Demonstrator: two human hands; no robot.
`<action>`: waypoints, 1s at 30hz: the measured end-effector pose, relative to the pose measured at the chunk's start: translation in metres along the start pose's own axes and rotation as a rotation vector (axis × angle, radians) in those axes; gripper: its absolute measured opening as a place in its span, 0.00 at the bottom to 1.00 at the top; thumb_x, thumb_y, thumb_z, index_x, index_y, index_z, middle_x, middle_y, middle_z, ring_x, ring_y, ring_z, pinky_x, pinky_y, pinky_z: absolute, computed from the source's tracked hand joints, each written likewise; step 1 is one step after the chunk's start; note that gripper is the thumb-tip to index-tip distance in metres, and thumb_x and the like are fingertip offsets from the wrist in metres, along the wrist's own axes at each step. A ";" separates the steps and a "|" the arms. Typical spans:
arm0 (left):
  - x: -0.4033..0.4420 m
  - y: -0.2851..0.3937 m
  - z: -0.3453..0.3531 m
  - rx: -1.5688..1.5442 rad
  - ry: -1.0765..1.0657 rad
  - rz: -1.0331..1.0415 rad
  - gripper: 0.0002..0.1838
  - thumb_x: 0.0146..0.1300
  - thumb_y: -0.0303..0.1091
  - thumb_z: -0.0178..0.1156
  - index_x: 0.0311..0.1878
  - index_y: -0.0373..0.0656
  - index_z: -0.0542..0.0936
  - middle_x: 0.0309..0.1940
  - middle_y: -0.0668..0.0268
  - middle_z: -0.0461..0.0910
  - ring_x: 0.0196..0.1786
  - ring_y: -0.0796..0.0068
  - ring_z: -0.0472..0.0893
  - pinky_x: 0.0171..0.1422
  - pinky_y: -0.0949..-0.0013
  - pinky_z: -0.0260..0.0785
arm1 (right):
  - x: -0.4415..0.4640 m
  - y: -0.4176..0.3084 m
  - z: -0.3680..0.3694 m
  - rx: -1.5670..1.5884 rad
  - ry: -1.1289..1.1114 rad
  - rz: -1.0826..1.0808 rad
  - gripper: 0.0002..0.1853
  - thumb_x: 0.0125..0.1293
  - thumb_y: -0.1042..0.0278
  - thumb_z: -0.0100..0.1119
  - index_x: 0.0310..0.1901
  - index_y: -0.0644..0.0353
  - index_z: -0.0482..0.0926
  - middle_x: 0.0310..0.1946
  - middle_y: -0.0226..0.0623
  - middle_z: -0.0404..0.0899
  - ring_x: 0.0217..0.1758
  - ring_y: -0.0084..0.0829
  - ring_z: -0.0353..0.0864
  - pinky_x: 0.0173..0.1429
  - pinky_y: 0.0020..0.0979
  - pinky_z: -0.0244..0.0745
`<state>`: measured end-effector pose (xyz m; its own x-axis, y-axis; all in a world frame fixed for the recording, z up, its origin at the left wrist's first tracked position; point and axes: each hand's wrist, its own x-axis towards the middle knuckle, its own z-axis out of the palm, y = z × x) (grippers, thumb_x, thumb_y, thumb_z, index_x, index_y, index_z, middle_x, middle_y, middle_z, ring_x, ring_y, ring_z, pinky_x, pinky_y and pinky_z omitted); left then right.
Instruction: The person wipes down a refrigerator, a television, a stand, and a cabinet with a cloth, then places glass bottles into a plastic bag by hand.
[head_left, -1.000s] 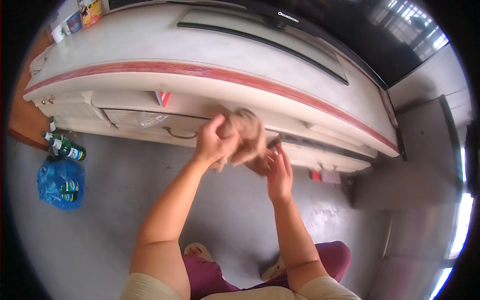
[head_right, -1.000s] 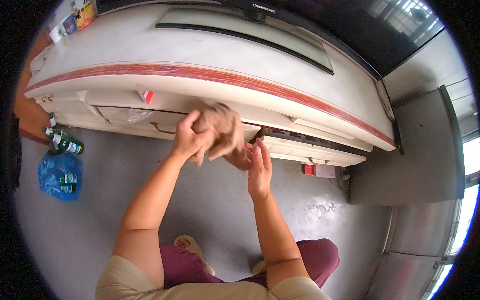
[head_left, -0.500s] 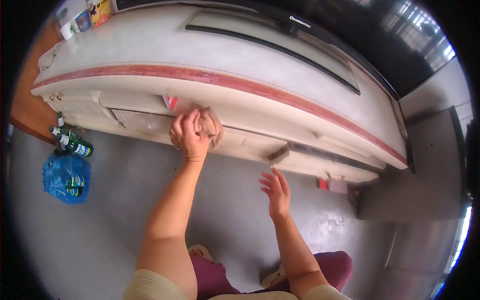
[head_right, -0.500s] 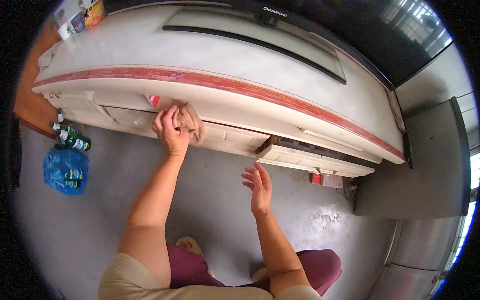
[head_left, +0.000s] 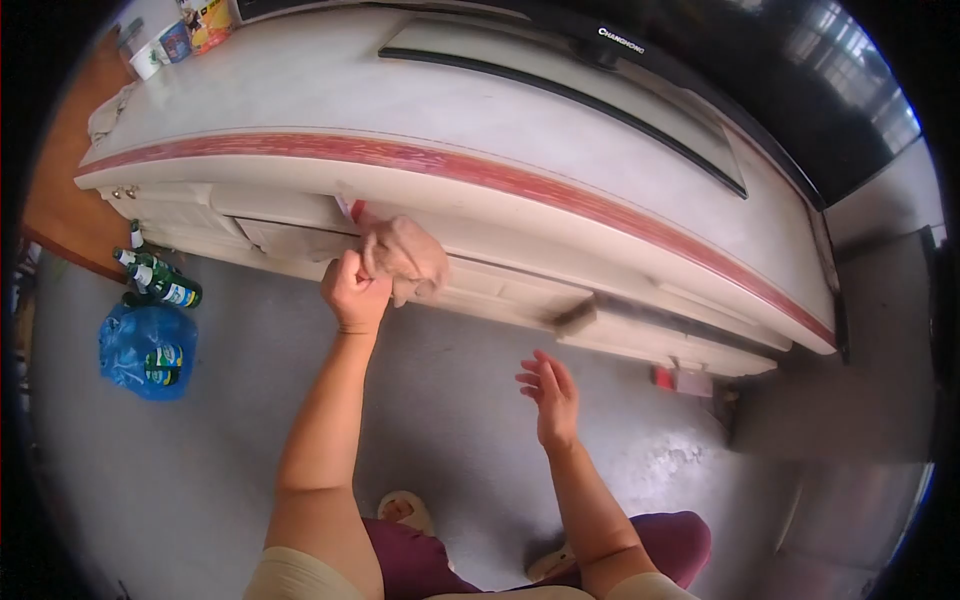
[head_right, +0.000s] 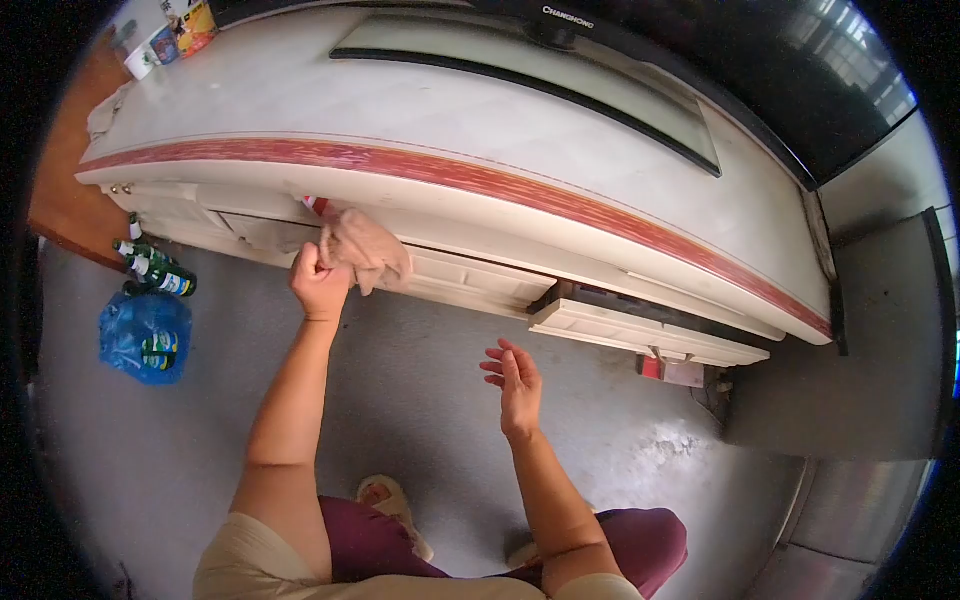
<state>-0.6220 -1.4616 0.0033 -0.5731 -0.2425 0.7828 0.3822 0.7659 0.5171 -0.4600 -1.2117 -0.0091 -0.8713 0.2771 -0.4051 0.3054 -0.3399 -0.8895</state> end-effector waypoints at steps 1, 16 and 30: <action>0.008 0.007 -0.004 -0.015 -0.002 -0.094 0.14 0.40 0.24 0.63 0.20 0.45 0.64 0.15 0.66 0.67 0.19 0.62 0.69 0.24 0.63 0.63 | 0.001 0.003 0.001 -0.004 -0.008 -0.001 0.17 0.70 0.61 0.47 0.54 0.62 0.71 0.43 0.38 0.78 0.40 0.27 0.78 0.42 0.26 0.71; -0.009 0.077 0.028 0.176 -0.362 0.048 0.32 0.51 0.50 0.60 0.55 0.38 0.72 0.59 0.52 0.65 0.64 0.46 0.58 0.68 0.48 0.48 | -0.001 0.021 0.008 -0.058 -0.092 0.039 0.14 0.71 0.62 0.46 0.48 0.63 0.76 0.39 0.36 0.80 0.37 0.25 0.78 0.41 0.25 0.71; 0.013 0.025 0.007 0.187 -0.197 0.409 0.15 0.49 0.31 0.61 0.43 0.49 0.79 0.47 0.69 0.75 0.56 0.65 0.70 0.62 0.60 0.61 | 0.000 0.028 0.012 -0.099 -0.085 0.055 0.14 0.70 0.61 0.46 0.46 0.63 0.76 0.36 0.36 0.80 0.34 0.25 0.78 0.37 0.25 0.71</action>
<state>-0.6252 -1.4417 0.0243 -0.5362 0.2035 0.8192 0.4783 0.8729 0.0963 -0.4557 -1.2321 -0.0314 -0.8801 0.1820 -0.4386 0.3869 -0.2609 -0.8845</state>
